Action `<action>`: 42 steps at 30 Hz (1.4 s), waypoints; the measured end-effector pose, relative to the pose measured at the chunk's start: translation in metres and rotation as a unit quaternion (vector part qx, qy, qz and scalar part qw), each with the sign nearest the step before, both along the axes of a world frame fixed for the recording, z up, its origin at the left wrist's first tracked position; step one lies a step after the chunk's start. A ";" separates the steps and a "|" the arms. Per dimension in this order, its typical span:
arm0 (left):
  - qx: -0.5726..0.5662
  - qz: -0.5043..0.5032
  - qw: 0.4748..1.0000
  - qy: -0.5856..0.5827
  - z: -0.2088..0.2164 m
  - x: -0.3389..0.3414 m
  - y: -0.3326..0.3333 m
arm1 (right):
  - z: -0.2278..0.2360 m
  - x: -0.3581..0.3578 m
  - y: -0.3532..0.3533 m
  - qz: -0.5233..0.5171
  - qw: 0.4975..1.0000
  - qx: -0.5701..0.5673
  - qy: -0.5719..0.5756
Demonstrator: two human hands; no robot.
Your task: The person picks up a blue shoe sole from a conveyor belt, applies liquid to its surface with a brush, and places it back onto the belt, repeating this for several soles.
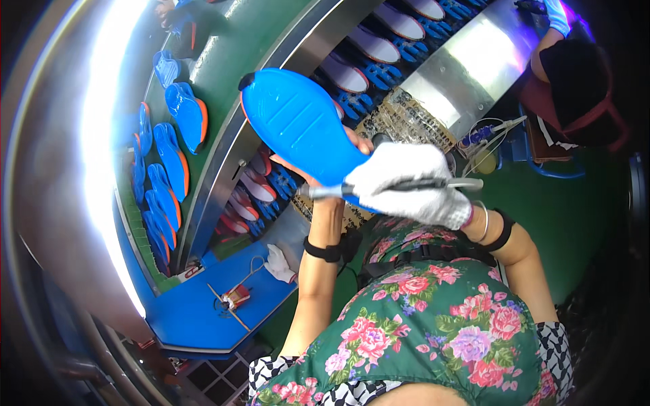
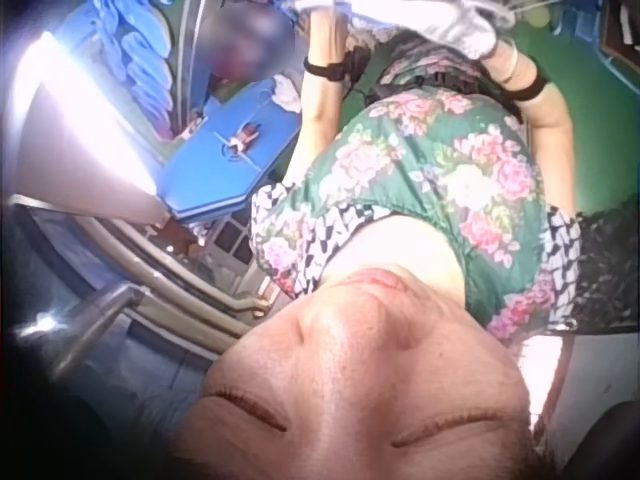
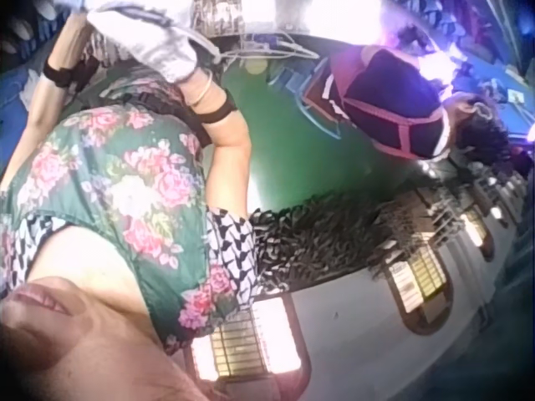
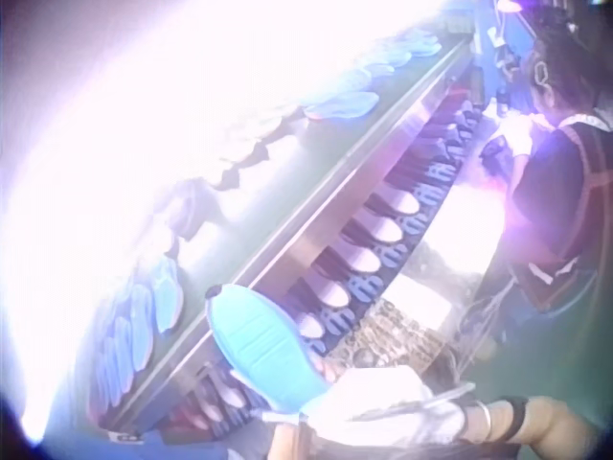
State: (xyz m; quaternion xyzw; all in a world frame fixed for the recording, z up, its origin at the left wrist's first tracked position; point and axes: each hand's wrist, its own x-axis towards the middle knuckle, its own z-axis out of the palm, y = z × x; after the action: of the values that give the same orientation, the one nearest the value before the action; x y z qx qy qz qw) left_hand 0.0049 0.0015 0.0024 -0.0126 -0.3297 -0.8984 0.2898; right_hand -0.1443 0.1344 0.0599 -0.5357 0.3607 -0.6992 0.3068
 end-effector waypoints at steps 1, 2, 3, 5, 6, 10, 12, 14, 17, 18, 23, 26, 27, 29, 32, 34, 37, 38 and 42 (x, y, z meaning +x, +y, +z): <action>0.043 0.065 0.994 -0.076 0.008 -0.004 0.008 | 0.006 -0.006 0.003 -0.053 0.997 0.033 0.039; 0.046 0.062 0.994 -0.078 0.006 -0.004 0.009 | 0.003 -0.008 0.004 -0.090 0.993 0.020 0.080; 0.057 0.062 0.994 -0.073 0.007 -0.005 0.007 | 0.003 -0.008 0.005 -0.111 0.984 -0.013 0.142; 0.051 0.083 0.992 -0.079 0.008 -0.010 0.004 | -0.003 -0.003 0.011 -0.133 0.954 -0.086 0.256; 0.083 0.125 0.987 -0.049 0.007 -0.013 0.006 | 0.000 0.000 0.013 -0.133 0.954 -0.088 0.254; 0.072 0.106 0.992 -0.010 0.011 -0.014 0.000 | 0.003 -0.006 0.011 -0.006 1.000 0.005 0.004; 0.063 0.092 0.994 -0.010 0.013 -0.016 0.000 | 0.002 -0.015 0.014 -0.117 0.984 -0.001 0.138; 0.067 0.095 0.993 0.001 0.016 -0.019 -0.002 | 0.004 -0.011 0.019 -0.136 0.954 -0.071 0.258; 0.127 0.111 0.985 0.024 0.019 -0.022 -0.002 | 0.000 -0.003 0.023 -0.073 0.985 -0.040 0.149; 0.185 0.133 0.973 0.029 0.019 -0.020 -0.002 | 0.001 -0.009 0.020 -0.030 0.994 -0.039 0.095; 0.131 0.135 0.982 -0.018 0.017 -0.019 -0.011 | -0.005 -0.017 0.022 -0.097 0.982 -0.014 0.164; 0.137 0.084 0.987 -0.029 0.015 -0.020 -0.016 | -0.007 -0.006 0.030 -0.077 0.977 -0.047 0.195; 0.162 0.097 0.981 -0.053 0.022 -0.018 -0.011 | -0.004 -0.010 0.030 -0.018 0.990 -0.009 0.138; 0.150 0.075 0.984 -0.058 0.014 -0.012 -0.020 | -0.009 -0.010 0.025 0.060 0.996 0.050 -0.042; 0.144 0.037 0.987 -0.063 0.014 -0.008 -0.029 | -0.004 -0.020 0.020 -0.077 0.988 0.031 0.127; 0.081 -0.002 0.980 -0.181 0.019 -0.011 -0.032 | -0.016 -0.018 0.025 -0.064 0.963 -0.047 0.258; 0.123 -0.060 0.978 -0.159 0.016 -0.010 -0.038 | -0.012 -0.014 0.029 0.038 0.977 -0.017 0.209; 0.135 -0.112 0.976 -0.127 0.014 -0.007 -0.039 | -0.013 -0.017 0.027 0.046 0.977 -0.017 0.209; 0.106 -0.188 0.963 -0.164 0.008 -0.008 -0.046 | -0.015 -0.022 0.016 0.056 0.987 -0.013 0.149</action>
State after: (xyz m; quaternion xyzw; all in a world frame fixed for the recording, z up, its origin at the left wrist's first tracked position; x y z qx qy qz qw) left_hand -0.0029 -0.0441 0.0108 0.1043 -0.2677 -0.9561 0.0575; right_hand -0.1667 0.1505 0.0451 -0.6570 0.3629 -0.5980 0.2810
